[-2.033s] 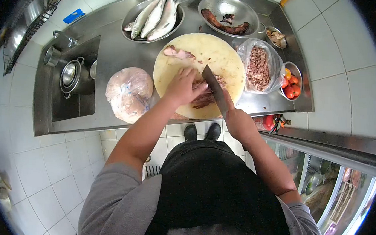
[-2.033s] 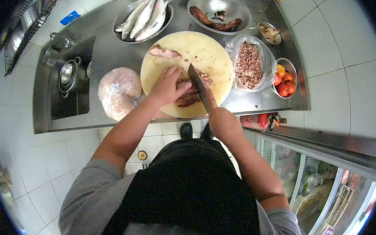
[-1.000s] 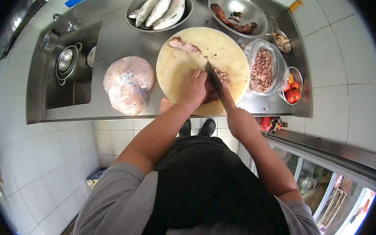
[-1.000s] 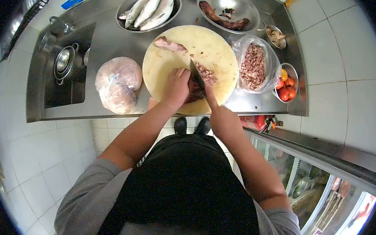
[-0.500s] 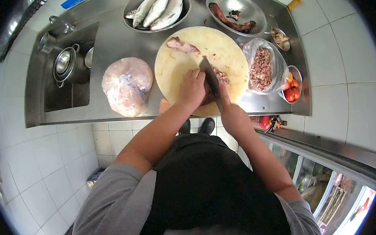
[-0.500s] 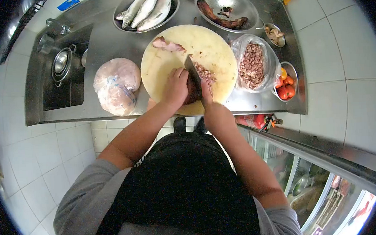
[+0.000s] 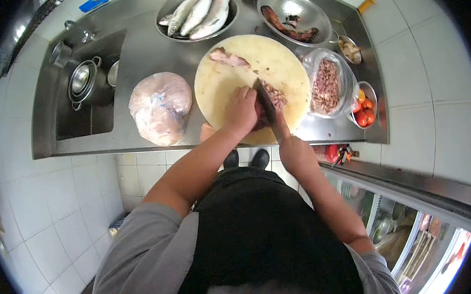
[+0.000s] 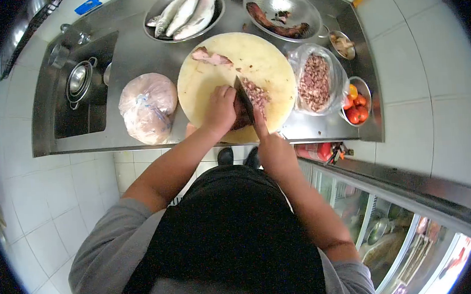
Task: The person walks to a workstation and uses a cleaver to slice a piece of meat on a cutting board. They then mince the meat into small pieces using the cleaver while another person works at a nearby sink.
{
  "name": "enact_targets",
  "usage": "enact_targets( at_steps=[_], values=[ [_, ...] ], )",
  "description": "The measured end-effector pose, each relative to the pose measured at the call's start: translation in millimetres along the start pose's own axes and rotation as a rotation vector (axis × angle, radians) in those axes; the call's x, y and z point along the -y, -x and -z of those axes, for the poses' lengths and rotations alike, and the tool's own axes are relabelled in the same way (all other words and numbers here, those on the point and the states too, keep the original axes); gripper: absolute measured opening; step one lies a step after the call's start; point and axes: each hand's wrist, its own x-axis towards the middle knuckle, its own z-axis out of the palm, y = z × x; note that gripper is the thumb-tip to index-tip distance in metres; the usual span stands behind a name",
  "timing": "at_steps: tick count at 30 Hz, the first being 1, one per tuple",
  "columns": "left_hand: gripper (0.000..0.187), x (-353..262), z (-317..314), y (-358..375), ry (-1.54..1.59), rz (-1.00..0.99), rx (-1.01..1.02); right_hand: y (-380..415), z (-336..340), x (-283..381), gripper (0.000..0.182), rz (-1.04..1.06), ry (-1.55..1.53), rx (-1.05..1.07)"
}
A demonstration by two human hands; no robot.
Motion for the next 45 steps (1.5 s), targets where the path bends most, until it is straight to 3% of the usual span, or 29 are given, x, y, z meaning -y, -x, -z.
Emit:
enact_targets(
  at_steps=[3, 7, 10, 20, 22, 26, 29, 31, 35, 38, 42, 45],
  values=[
    [0.017, -4, 15, -7, 0.051, -0.010, -0.143, -13, 22, 1, 0.090, 0.050, 0.050, -0.011],
    [0.018, 5, 22, -4, 0.081, 0.048, -0.148, 7, 42, 8, 0.089, 0.072, 0.067, -0.066],
    [0.016, 0, 30, -1, 0.083, 0.028, 0.049, 8, 40, 18, 0.090, 0.043, 0.060, -0.032],
    [0.023, 1, 22, 3, 0.064, -0.072, 0.040, 24, 45, 20, 0.090, 0.076, 0.193, 0.071],
    [0.024, 0, 28, 3, 0.051, -0.024, 0.130, 12, 32, 18, 0.090, 0.071, 0.190, 0.100],
    [0.024, 15, 12, 4, -0.050, -0.070, 0.112, -33, -6, 13, 0.089, 0.120, 0.070, -0.083],
    [0.024, 5, 17, 2, -0.065, -0.061, 0.095, -25, 3, 2, 0.087, 0.130, 0.031, -0.087],
    [0.025, -1, 25, 3, -0.059, -0.033, 0.103, 3, 7, -2, 0.080, 0.027, 0.001, 0.052],
    [0.025, -5, 31, 3, 0.003, -0.015, 0.152, -2, 3, -1, 0.077, -0.036, -0.037, 0.019],
    [0.023, 1, 25, 3, 0.029, -0.035, 0.084, -36, 7, 0, 0.074, 0.090, -0.080, -0.103],
    [0.021, 1, 28, 3, 0.113, 0.004, 0.043, -17, 46, 24, 0.075, 0.078, 0.013, -0.032],
    [0.020, -1, 32, 3, 0.085, -0.017, 0.058, -16, 30, 23, 0.077, 0.072, -0.004, -0.014]
  ],
)
